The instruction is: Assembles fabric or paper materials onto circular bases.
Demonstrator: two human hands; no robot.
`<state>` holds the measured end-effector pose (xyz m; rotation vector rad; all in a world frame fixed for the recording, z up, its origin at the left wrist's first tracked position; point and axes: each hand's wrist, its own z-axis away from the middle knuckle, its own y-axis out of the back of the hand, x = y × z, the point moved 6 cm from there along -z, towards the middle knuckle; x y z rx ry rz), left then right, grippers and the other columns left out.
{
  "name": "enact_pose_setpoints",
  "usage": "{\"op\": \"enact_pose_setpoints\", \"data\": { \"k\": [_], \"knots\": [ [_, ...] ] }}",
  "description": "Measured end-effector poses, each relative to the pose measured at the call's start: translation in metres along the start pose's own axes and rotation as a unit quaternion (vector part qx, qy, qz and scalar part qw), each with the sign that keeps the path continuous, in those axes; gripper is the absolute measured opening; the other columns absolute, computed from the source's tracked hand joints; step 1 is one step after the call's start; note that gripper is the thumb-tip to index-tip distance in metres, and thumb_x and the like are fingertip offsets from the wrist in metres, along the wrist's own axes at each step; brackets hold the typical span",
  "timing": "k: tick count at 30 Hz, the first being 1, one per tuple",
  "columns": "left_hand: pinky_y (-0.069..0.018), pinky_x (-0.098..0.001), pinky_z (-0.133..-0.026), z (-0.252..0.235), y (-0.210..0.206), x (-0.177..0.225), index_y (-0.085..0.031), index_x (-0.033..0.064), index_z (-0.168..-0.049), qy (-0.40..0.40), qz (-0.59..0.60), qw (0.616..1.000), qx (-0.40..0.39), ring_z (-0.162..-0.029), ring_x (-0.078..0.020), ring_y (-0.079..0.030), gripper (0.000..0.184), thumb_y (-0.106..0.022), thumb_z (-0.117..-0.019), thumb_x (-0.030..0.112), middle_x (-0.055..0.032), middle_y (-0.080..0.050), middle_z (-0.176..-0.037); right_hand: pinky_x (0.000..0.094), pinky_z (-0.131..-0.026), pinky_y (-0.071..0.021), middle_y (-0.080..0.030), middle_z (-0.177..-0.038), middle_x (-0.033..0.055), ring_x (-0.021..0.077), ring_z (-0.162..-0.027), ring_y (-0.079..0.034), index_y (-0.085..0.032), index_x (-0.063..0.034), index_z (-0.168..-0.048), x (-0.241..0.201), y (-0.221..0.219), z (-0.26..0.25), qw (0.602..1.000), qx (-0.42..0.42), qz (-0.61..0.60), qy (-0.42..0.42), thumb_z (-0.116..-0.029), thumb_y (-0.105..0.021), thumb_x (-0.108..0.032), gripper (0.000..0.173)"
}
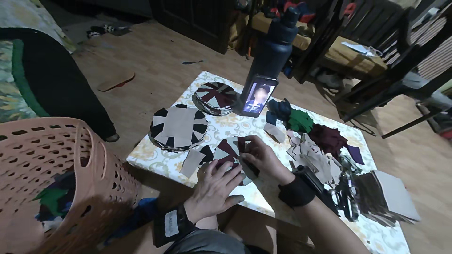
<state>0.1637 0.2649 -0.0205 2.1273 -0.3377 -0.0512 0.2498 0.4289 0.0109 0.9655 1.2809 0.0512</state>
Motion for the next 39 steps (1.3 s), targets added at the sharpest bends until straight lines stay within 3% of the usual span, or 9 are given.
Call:
{"op": "enact_pose_setpoints", "data": {
  "k": [6, 15, 18, 21, 24, 27, 30, 34, 39],
  "knots": [
    [-0.031, -0.0604, -0.112, -0.001, 0.001, 0.0, -0.062, 0.0229, -0.136, 0.013, -0.016, 1.0, -0.007, -0.141, -0.0271, -0.047, 0.067, -0.03, -0.1001, 0.07, 0.0007, -0.053, -0.153, 0.0314, -0.069, -0.059, -0.067, -0.099, 0.0122, 0.0141, -0.074, -0.066, -0.055, 0.0027, -0.133, 0.003, 0.021, 0.01, 0.995, 0.1, -0.01, 0.015, -0.099, -0.063, -0.008, 0.036],
    [-0.0283, -0.0684, -0.112, -0.005, 0.0, -0.002, -0.055, 0.0188, -0.145, 0.051, 0.009, 0.998, -0.044, -0.144, -0.0326, -0.044, 0.08, -0.033, -0.0948, 0.077, -0.0052, -0.048, -0.157, 0.0336, -0.08, -0.058, -0.07, -0.099, 0.0123, 0.0166, -0.085, -0.069, -0.058, 0.0026, -0.13, 0.002, 0.009, 0.009, 0.999, 0.0, 0.036, -0.007, -0.096, -0.068, -0.009, 0.038],
    [-0.0217, -0.0563, -0.12, 0.002, 0.014, -0.008, -0.042, 0.0176, -0.146, 0.047, 0.1, 0.99, 0.088, -0.148, -0.0263, -0.037, 0.08, -0.025, -0.0963, 0.078, -0.0078, -0.043, -0.158, 0.0354, -0.071, -0.0584, -0.068, -0.101, 0.0136, 0.0192, -0.079, -0.068, -0.058, 0.0017, -0.131, -0.005, 0.012, 0.007, 0.995, 0.073, 0.052, 0.042, -0.099, -0.066, -0.018, 0.039],
    [-0.0235, -0.0368, -0.124, 0.02, 0.027, -0.022, -0.037, 0.0226, -0.15, 0.063, 0.278, 0.92, 0.271, -0.15, -0.0108, -0.032, 0.077, -0.028, -0.0965, 0.077, 0.0047, -0.043, -0.157, 0.0489, -0.093, -0.0559, -0.06, -0.133, 0.0188, 0.0297, -0.112, -0.065, -0.053, -0.0011, -0.141, -0.019, -0.002, 0.004, 0.986, 0.077, 0.108, 0.106, -0.0999, -0.062, -0.041, 0.058],
    [-0.04, -0.0338, -0.116, 0.034, 0.031, -0.037, -0.054, 0.022, -0.143, 0.12, 0.368, 0.806, 0.448, -0.136, -0.0076, -0.052, 0.081, -0.048, -0.0877, 0.081, 0.0061, -0.06, -0.143, 0.0625, -0.118, -0.0295, -0.039, -0.16, 0.0168, 0.0364, -0.149, -0.035, -0.046, -0.0086, -0.153, -0.021, -0.034, 0.001, 0.969, 0.023, 0.208, 0.134, -0.0988, -0.039, -0.07, 0.082],
    [-0.0431, -0.0351, -0.114, 0.037, 0.051, -0.041, -0.048, 0.0383, -0.144, 0.11, 0.35, 0.782, 0.503, -0.135, -0.0096, -0.053, 0.068, -0.05, -0.0888, 0.078, 0.0109, -0.058, -0.144, 0.0655, -0.123, -0.0147, -0.028, -0.168, 0.0089, 0.0341, -0.157, -0.02, -0.036, -0.0206, -0.161, -0.01, -0.061, 0.002, 0.947, -0.02, 0.304, 0.107, -0.0928, -0.021, -0.084, 0.094],
    [-0.0392, -0.0315, -0.115, 0.041, 0.07, -0.048, -0.039, 0.0363, -0.149, 0.125, 0.298, 0.826, 0.462, -0.138, -0.0075, -0.048, 0.069, -0.043, -0.093, 0.077, 0.0116, -0.052, -0.148, 0.0646, -0.124, -0.0122, -0.027, -0.169, 0.0066, 0.0329, -0.157, -0.018, -0.035, -0.0224, -0.161, -0.008, -0.064, 0.005, 0.948, -0.037, 0.309, 0.074, -0.0924, -0.019, -0.084, 0.094],
    [-0.0289, -0.0434, -0.119, 0.048, 0.064, -0.057, -0.058, 0.0169, -0.133, 0.141, 0.202, 0.933, 0.263, -0.142, -0.0213, -0.043, 0.054, -0.026, -0.1077, 0.053, -0.0022, -0.06, -0.142, 0.065, -0.123, -0.0122, -0.028, -0.168, 0.0078, 0.0336, -0.157, -0.02, -0.037, -0.0219, -0.16, -0.009, -0.062, 0.014, 0.947, -0.018, 0.316, 0.054, -0.0936, -0.018, -0.083, 0.092],
    [-0.0208, -0.0614, -0.114, 0.045, 0.04, -0.041, -0.072, 0.0297, -0.119, 0.119, 0.09, 0.985, 0.083, -0.14, -0.0271, -0.046, 0.048, -0.029, -0.1076, 0.05, -0.001, -0.063, -0.139, 0.0675, -0.122, -0.0126, -0.033, -0.166, 0.012, 0.0352, -0.156, -0.023, -0.04, -0.016, -0.159, -0.012, -0.052, 0.028, 0.969, 0.026, 0.243, 0.04, -0.1028, -0.024, -0.068, 0.078]
  ]
}}
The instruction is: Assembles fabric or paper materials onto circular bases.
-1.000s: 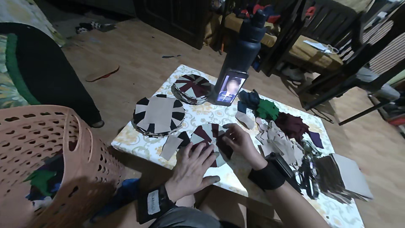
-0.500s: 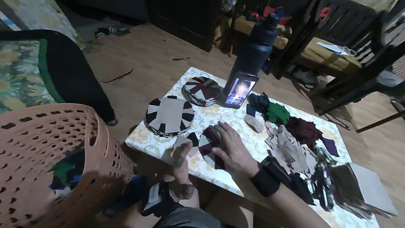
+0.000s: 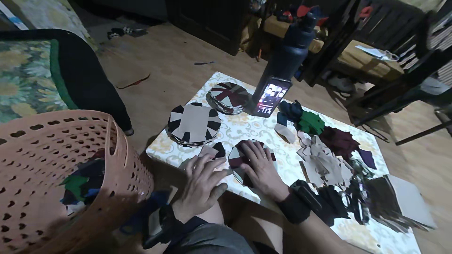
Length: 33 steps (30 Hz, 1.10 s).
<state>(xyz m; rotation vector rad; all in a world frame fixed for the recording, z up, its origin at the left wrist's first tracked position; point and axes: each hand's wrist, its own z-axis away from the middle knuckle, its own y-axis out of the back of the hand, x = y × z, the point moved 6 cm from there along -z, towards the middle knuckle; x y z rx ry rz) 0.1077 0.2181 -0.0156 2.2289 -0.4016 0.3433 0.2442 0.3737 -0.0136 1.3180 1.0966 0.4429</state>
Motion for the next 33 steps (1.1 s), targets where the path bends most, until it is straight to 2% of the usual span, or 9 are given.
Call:
{"op": "enact_pose_setpoints", "data": {
  "k": [4, 7, 9, 17, 25, 27, 29, 31, 33],
  "knots": [
    [-0.0161, -0.06, -0.117, 0.013, -0.011, 0.008, -0.07, 0.038, -0.121, -0.059, -0.014, 0.998, -0.007, -0.142, -0.0241, -0.042, 0.052, -0.027, -0.1053, 0.062, 0.0007, -0.06, -0.142, 0.0679, -0.122, -0.0126, -0.034, -0.165, 0.0134, 0.0338, -0.156, -0.022, -0.043, -0.0133, -0.157, 0.004, 0.007, 0.013, 0.998, 0.058, -0.012, -0.002, -0.1052, -0.025, -0.063, 0.074],
    [-0.0155, -0.0599, -0.117, 0.017, -0.018, 0.013, -0.067, 0.0403, -0.124, -0.08, -0.03, 0.996, -0.004, -0.144, -0.0235, -0.04, 0.049, -0.03, -0.1034, 0.066, 0.0009, -0.058, -0.144, 0.0677, -0.122, -0.0142, -0.032, -0.166, 0.0135, 0.0351, -0.156, -0.021, -0.041, -0.0138, -0.158, 0.006, 0.0, 0.02, 0.999, 0.043, 0.025, 0.003, -0.1051, -0.028, -0.062, 0.072],
    [-0.0176, -0.0606, -0.116, 0.018, -0.022, 0.014, -0.065, 0.0408, -0.128, -0.076, -0.043, 0.996, -0.006, -0.142, -0.0249, -0.042, 0.051, -0.029, -0.1025, 0.067, -0.0003, -0.057, -0.145, 0.0657, -0.121, -0.0197, -0.034, -0.165, 0.0132, 0.0359, -0.154, -0.026, -0.041, -0.0151, -0.158, 0.005, -0.005, 0.021, 0.998, 0.026, 0.055, 0.005, -0.1032, -0.027, -0.067, 0.077],
    [-0.0204, -0.0587, -0.117, 0.021, -0.032, 0.004, -0.062, 0.0423, -0.13, -0.075, -0.052, 0.996, -0.004, -0.142, -0.0258, -0.042, 0.046, -0.032, -0.1033, 0.065, -0.0019, -0.055, -0.147, 0.0633, -0.122, -0.0211, -0.034, -0.165, 0.0111, 0.0351, -0.154, -0.027, -0.042, -0.0165, -0.158, 0.006, -0.008, 0.019, 0.997, 0.024, 0.074, 0.001, -0.1006, -0.024, -0.073, 0.082],
    [-0.0199, -0.0545, -0.118, 0.021, -0.033, 0.006, -0.062, 0.0421, -0.128, -0.077, -0.056, 0.995, 0.015, -0.144, -0.0245, -0.039, 0.048, -0.029, -0.1029, 0.067, -0.0015, -0.053, -0.148, 0.0668, -0.12, -0.023, -0.037, -0.164, 0.013, 0.0385, -0.152, -0.031, -0.043, -0.0152, -0.157, 0.005, -0.006, 0.022, 0.996, 0.027, 0.087, 0.005, -0.1, -0.023, -0.073, 0.084],
    [-0.0241, -0.0544, -0.117, 0.017, -0.024, 0.004, -0.061, 0.0373, -0.131, -0.055, -0.058, 0.997, 0.013, -0.143, -0.0255, -0.042, 0.049, -0.031, -0.1037, 0.065, -0.0032, -0.053, -0.149, 0.0714, -0.118, -0.0203, -0.04, -0.161, 0.0146, 0.0413, -0.15, -0.033, -0.047, -0.0149, -0.155, 0.0, -0.001, 0.02, 0.995, 0.038, 0.088, 0.013, -0.1006, -0.026, -0.072, 0.081],
    [-0.0351, -0.0586, -0.108, 0.009, -0.008, -0.003, -0.067, 0.0225, -0.126, -0.004, -0.059, 0.997, 0.039, -0.134, -0.0308, -0.053, 0.043, -0.04, -0.1057, 0.049, -0.0085, -0.062, -0.141, 0.0715, -0.117, -0.0228, -0.044, -0.158, 0.0167, 0.0431, -0.148, -0.037, -0.053, -0.0125, -0.15, -0.012, 0.006, 0.016, 0.996, 0.06, 0.063, 0.032, -0.1032, -0.034, -0.064, 0.072],
    [-0.0411, -0.0638, -0.1, -0.002, 0.006, -0.015, -0.07, 0.0096, -0.122, 0.064, -0.08, 0.993, 0.061, -0.124, -0.0361, -0.06, 0.035, -0.05, -0.1034, 0.031, -0.0121, -0.068, -0.131, 0.0639, -0.116, -0.0339, -0.054, -0.15, 0.0172, 0.0407, -0.142, -0.047, -0.059, -0.0072, -0.142, -0.026, 0.014, 0.005, 0.995, 0.089, 0.0, 0.054, -0.1046, -0.047, -0.051, 0.059],
    [-0.0419, -0.0614, -0.096, -0.008, 0.014, -0.029, -0.07, 0.0097, -0.123, 0.107, -0.096, 0.987, 0.072, -0.119, -0.0351, -0.063, 0.033, -0.058, -0.1003, 0.03, -0.01, -0.071, -0.124, 0.0505, -0.109, -0.0469, -0.061, -0.14, 0.0162, 0.0331, -0.131, -0.058, -0.06, -0.0045, -0.138, -0.04, 0.019, -0.01, 0.993, 0.079, -0.069, 0.059, -0.1036, -0.058, -0.033, 0.045]
  ]
}}
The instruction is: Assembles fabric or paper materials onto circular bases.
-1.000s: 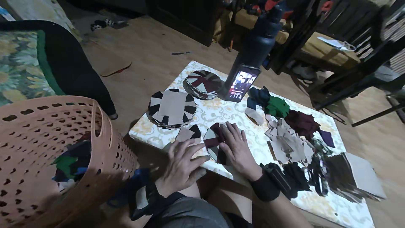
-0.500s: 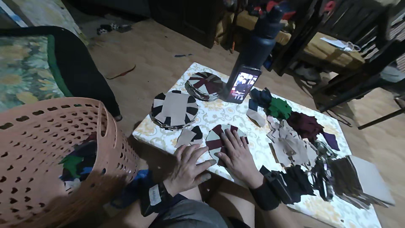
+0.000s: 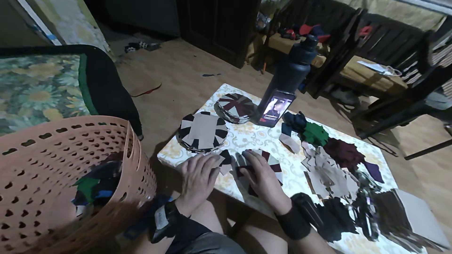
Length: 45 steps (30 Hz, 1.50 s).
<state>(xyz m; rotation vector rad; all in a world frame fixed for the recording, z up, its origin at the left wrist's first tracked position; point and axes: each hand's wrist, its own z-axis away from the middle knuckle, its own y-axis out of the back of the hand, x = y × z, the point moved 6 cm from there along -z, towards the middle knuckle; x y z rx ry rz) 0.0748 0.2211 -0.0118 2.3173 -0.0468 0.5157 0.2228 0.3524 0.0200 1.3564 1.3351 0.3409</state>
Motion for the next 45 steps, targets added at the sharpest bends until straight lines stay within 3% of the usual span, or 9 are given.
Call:
{"op": "enact_pose_setpoints", "data": {
  "k": [4, 8, 16, 19, 22, 30, 33, 39, 45],
  "knots": [
    [-0.0438, -0.0566, -0.095, -0.001, -0.003, -0.013, -0.071, 0.0108, -0.124, 0.013, 0.002, 1.0, 0.005, -0.109, -0.0302, -0.067, 0.04, -0.063, -0.0958, 0.038, -0.0075, -0.075, -0.112, 0.0457, -0.102, -0.0531, -0.069, -0.124, 0.0152, 0.0284, -0.117, -0.066, -0.067, -0.0035, -0.129, -0.018, -0.02, -0.037, 0.995, -0.062, -0.076, 0.026, -0.0958, -0.064, -0.007, 0.033],
    [-0.0432, -0.0519, -0.095, 0.005, -0.006, -0.015, -0.073, 0.0083, -0.118, 0.012, 0.012, 0.999, 0.041, -0.107, -0.0265, -0.068, 0.033, -0.062, -0.0964, 0.03, -0.0062, -0.077, -0.109, 0.0475, -0.099, -0.0527, -0.071, -0.118, 0.0138, 0.0298, -0.114, -0.066, -0.069, -0.0056, -0.126, -0.029, -0.033, -0.057, 0.991, -0.114, -0.058, 0.024, -0.0963, -0.063, -0.01, 0.03],
    [-0.0396, -0.059, -0.1, 0.01, -0.01, -0.017, -0.066, -0.0035, -0.124, 0.022, 0.03, 0.999, 0.035, -0.109, -0.0353, -0.067, 0.043, -0.059, -0.0981, 0.03, -0.0155, -0.074, -0.113, 0.05, -0.091, -0.0535, -0.074, -0.106, 0.0145, 0.0314, -0.101, -0.07, -0.072, -0.0043, -0.117, -0.034, -0.027, -0.055, 0.992, -0.04, 0.025, 0.116, -0.0963, -0.064, -0.01, 0.022],
    [-0.039, -0.0589, -0.099, 0.011, -0.011, -0.019, -0.065, -0.0033, -0.125, 0.019, 0.02, 0.999, 0.03, -0.11, -0.0357, -0.066, 0.043, -0.056, -0.1003, 0.03, -0.0152, -0.074, -0.113, 0.0512, -0.096, -0.0509, -0.071, -0.114, 0.016, 0.0327, -0.108, -0.067, -0.067, -0.0061, -0.127, -0.033, -0.034, -0.053, 0.99, -0.079, 0.0, 0.114, -0.0972, -0.065, -0.016, 0.032],
    [-0.0382, -0.057, -0.099, 0.012, -0.012, -0.02, -0.066, -0.0008, -0.126, 0.011, 0.011, 0.999, 0.037, -0.111, -0.0339, -0.066, 0.042, -0.052, -0.1011, 0.03, -0.0136, -0.074, -0.115, 0.0512, -0.098, -0.0515, -0.071, -0.118, 0.0182, 0.0347, -0.111, -0.068, -0.067, -0.0037, -0.129, -0.032, -0.034, -0.052, 0.992, -0.077, -0.012, 0.101, -0.0991, -0.058, -0.005, 0.031],
    [-0.0372, -0.0548, -0.094, 0.015, -0.018, -0.017, -0.07, 0.0017, -0.124, -0.02, -0.044, 0.997, 0.062, -0.108, -0.0375, -0.063, 0.043, -0.042, -0.1053, 0.028, -0.0182, -0.073, -0.111, 0.049, -0.098, -0.0521, -0.073, -0.107, 0.0171, 0.0327, -0.104, -0.07, -0.07, -0.0011, -0.117, -0.036, -0.03, -0.053, 0.988, -0.031, 0.034, 0.15, -0.0983, -0.059, -0.003, 0.022],
    [-0.0375, -0.0556, -0.095, 0.016, -0.02, -0.018, -0.068, 0.0012, -0.126, -0.024, -0.047, 0.996, 0.071, -0.11, -0.0382, -0.064, 0.043, -0.041, -0.1042, 0.027, -0.0188, -0.073, -0.115, 0.049, -0.099, -0.0519, -0.072, -0.108, 0.0174, 0.0329, -0.105, -0.07, -0.07, -0.0003, -0.117, -0.036, -0.016, -0.052, 0.991, -0.001, 0.014, 0.136, -0.0961, -0.06, 0.0, 0.023],
    [-0.0346, -0.0571, -0.097, 0.016, -0.02, -0.019, -0.064, 0.004, -0.134, -0.013, -0.03, 0.999, 0.044, -0.115, -0.0375, -0.062, 0.044, -0.041, -0.1042, 0.026, -0.014, -0.072, -0.124, 0.041, -0.083, -0.0609, -0.069, -0.109, 0.0158, 0.024, -0.094, -0.071, -0.062, 0.0028, -0.126, -0.021, 0.039, -0.01, 0.99, 0.097, -0.088, 0.06, -0.0948, -0.061, 0.005, 0.031],
    [-0.0316, -0.0591, -0.101, 0.016, -0.022, -0.019, -0.064, 0.0024, -0.133, -0.002, -0.014, 1.0, 0.024, -0.118, -0.0419, -0.06, 0.044, -0.041, -0.1053, 0.028, -0.0177, -0.07, -0.126, 0.0361, -0.076, -0.0615, -0.07, -0.108, 0.0118, 0.0167, -0.085, -0.07, -0.061, -0.0015, -0.13, 0.051, 0.14, 0.111, 0.968, 0.195, -0.026, -0.157, -0.0961, -0.064, -0.004, 0.034]
  ]
}}
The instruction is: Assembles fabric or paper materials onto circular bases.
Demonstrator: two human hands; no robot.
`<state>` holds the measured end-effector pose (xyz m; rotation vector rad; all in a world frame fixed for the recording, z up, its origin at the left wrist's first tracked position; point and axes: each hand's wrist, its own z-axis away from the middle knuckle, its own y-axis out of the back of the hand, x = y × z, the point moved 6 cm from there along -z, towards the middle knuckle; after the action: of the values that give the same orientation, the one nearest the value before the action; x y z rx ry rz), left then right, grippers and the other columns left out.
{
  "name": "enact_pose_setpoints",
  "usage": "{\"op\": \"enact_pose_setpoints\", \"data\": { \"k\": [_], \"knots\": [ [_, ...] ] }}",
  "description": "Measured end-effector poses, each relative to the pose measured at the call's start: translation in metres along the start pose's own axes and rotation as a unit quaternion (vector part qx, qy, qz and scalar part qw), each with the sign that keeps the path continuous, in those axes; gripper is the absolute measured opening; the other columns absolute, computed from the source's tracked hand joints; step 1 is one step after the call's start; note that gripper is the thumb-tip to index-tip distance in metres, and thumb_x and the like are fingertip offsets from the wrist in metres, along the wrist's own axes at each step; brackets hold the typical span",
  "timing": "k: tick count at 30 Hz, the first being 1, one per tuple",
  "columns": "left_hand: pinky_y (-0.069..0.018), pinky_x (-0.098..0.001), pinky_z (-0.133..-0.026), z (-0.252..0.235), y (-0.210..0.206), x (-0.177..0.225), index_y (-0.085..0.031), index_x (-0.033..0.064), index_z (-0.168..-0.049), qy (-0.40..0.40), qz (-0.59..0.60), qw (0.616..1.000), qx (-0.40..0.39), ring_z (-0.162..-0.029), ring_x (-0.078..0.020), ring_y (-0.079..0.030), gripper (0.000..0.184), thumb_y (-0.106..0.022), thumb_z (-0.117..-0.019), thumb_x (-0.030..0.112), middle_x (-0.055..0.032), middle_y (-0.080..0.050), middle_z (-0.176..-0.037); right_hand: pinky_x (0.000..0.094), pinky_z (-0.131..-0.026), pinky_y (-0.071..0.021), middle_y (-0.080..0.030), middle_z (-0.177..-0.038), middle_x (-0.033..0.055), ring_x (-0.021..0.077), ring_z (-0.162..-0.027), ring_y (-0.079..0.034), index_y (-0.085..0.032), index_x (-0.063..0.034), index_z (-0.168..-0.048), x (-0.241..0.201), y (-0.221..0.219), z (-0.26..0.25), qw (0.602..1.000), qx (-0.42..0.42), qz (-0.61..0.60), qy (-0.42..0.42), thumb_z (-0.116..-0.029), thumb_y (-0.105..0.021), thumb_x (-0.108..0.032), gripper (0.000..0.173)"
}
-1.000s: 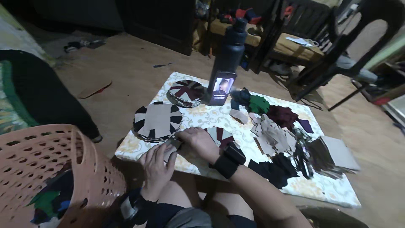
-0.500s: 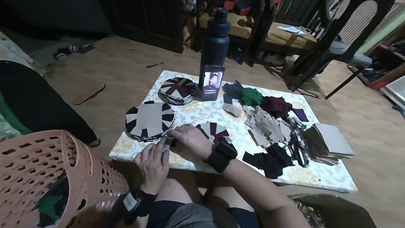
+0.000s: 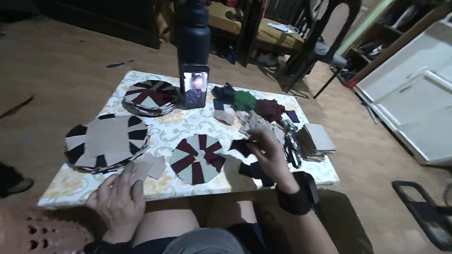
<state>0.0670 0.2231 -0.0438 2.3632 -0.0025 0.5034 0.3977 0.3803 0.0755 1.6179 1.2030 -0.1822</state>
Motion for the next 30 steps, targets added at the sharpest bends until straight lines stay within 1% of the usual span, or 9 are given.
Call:
{"op": "enact_pose_setpoints", "data": {
  "k": [3, 7, 13, 16, 19, 22, 24, 27, 30],
  "knots": [
    [-0.0322, -0.0625, -0.102, 0.0, 0.0, -0.002, -0.061, 0.0022, -0.137, 0.001, 0.005, 1.0, -0.011, -0.118, -0.0451, -0.059, 0.046, -0.04, -0.1057, 0.028, -0.021, -0.069, -0.126, 0.0398, -0.077, -0.0604, -0.07, -0.11, 0.0148, 0.019, -0.088, -0.071, -0.061, 0.0004, -0.129, 0.046, 0.075, 0.041, 0.988, 0.093, 0.064, -0.106, -0.096, -0.065, -0.007, 0.034],
    [-0.0323, -0.0615, -0.102, 0.001, -0.002, -0.005, -0.062, 0.0032, -0.137, 0.005, 0.004, 1.0, -0.016, -0.119, -0.0438, -0.059, 0.045, -0.038, -0.1058, 0.025, -0.0202, -0.068, -0.128, 0.0295, -0.068, -0.0596, -0.069, -0.107, 0.0119, 0.0106, -0.077, -0.069, -0.061, 0.0026, -0.125, 0.072, 0.12, 0.098, 0.965, 0.175, 0.062, -0.183, -0.0969, -0.063, -0.007, 0.03],
    [-0.0372, -0.0622, -0.099, -0.001, 0.001, -0.002, -0.064, 0.0006, -0.134, 0.003, -0.006, 1.0, -0.029, -0.116, -0.0465, -0.06, 0.041, -0.041, -0.1062, 0.02, -0.0225, -0.069, -0.125, 0.0259, -0.064, -0.0597, -0.071, -0.101, 0.0082, 0.0083, -0.072, -0.068, -0.063, 0.0065, -0.118, 0.062, 0.085, 0.125, 0.96, 0.209, -0.085, -0.166, -0.0953, -0.062, -0.003, 0.024],
    [-0.0362, -0.0624, -0.1, 0.001, 0.001, -0.005, -0.064, -0.0002, -0.133, 0.004, -0.005, 1.0, -0.027, -0.116, -0.0469, -0.06, 0.042, -0.039, -0.1057, 0.019, -0.0231, -0.069, -0.124, 0.0258, -0.068, -0.0599, -0.072, -0.101, 0.0085, 0.0087, -0.077, -0.068, -0.066, 0.0059, -0.114, 0.06, 0.05, 0.12, 0.956, 0.195, -0.142, -0.167, -0.0952, -0.062, -0.001, 0.021],
    [-0.0347, -0.0639, -0.102, 0.001, 0.002, -0.004, -0.064, -0.0011, -0.133, 0.006, -0.003, 1.0, -0.021, -0.117, -0.0485, -0.059, 0.043, -0.04, -0.1054, 0.021, -0.0253, -0.068, -0.123, 0.0262, -0.073, -0.0589, -0.073, -0.098, 0.0081, 0.0094, -0.08, -0.069, -0.07, 0.0003, -0.11, 0.068, 0.025, 0.114, 0.971, 0.131, -0.004, -0.198, -0.0958, -0.065, -0.011, 0.019],
    [-0.034, -0.0623, -0.103, 0.001, 0.002, -0.007, -0.064, 0.0019, -0.135, 0.008, -0.008, 1.0, -0.022, -0.119, -0.0464, -0.059, 0.044, -0.038, -0.106, 0.022, -0.0227, -0.069, -0.125, 0.0408, -0.074, -0.0608, -0.074, -0.099, 0.0115, 0.0221, -0.081, -0.072, -0.073, -0.0025, -0.108, 0.061, 0.018, 0.11, 0.963, 0.107, 0.156, -0.189, -0.0938, -0.068, -0.015, 0.019],
    [-0.0333, -0.0622, -0.103, 0.001, 0.0, -0.008, -0.064, 0.0025, -0.135, 0.007, -0.009, 1.0, -0.017, -0.118, -0.0463, -0.058, 0.044, -0.037, -0.1058, 0.022, -0.023, -0.068, -0.124, 0.0441, -0.072, -0.0603, -0.072, -0.102, 0.013, 0.0262, -0.083, -0.072, -0.073, -0.0043, -0.105, 0.054, 0.019, 0.107, 0.955, 0.111, 0.216, -0.169, -0.0921, -0.07, -0.016, 0.018],
    [-0.032, -0.0624, -0.102, 0.002, 0.001, -0.008, -0.065, 0.003, -0.134, 0.006, -0.018, 1.0, -0.001, -0.117, -0.0472, -0.058, 0.047, -0.035, -0.1058, 0.026, -0.0235, -0.069, -0.122, 0.0488, -0.079, -0.0576, -0.072, -0.111, 0.0135, 0.032, -0.098, -0.07, -0.074, -0.0071, -0.108, 0.044, 0.021, 0.1, 0.961, 0.114, 0.232, -0.098, -0.0892, -0.069, -0.012, 0.02],
    [-0.0332, -0.0625, -0.099, 0.002, 0.003, -0.005, -0.066, 0.0053, -0.132, -0.005, -0.023, 1.0, 0.014, -0.115, -0.0463, -0.059, 0.05, -0.032, -0.1061, 0.032, -0.022, -0.07, -0.119, 0.0519, -0.087, -0.0548, -0.07, -0.122, 0.0118, 0.0344, -0.107, -0.067, -0.07, -0.0074, -0.124, 0.046, 0.016, 0.093, 0.975, 0.04, 0.2, -0.084, -0.0884, -0.065, -0.009, 0.035]
  ]
}}
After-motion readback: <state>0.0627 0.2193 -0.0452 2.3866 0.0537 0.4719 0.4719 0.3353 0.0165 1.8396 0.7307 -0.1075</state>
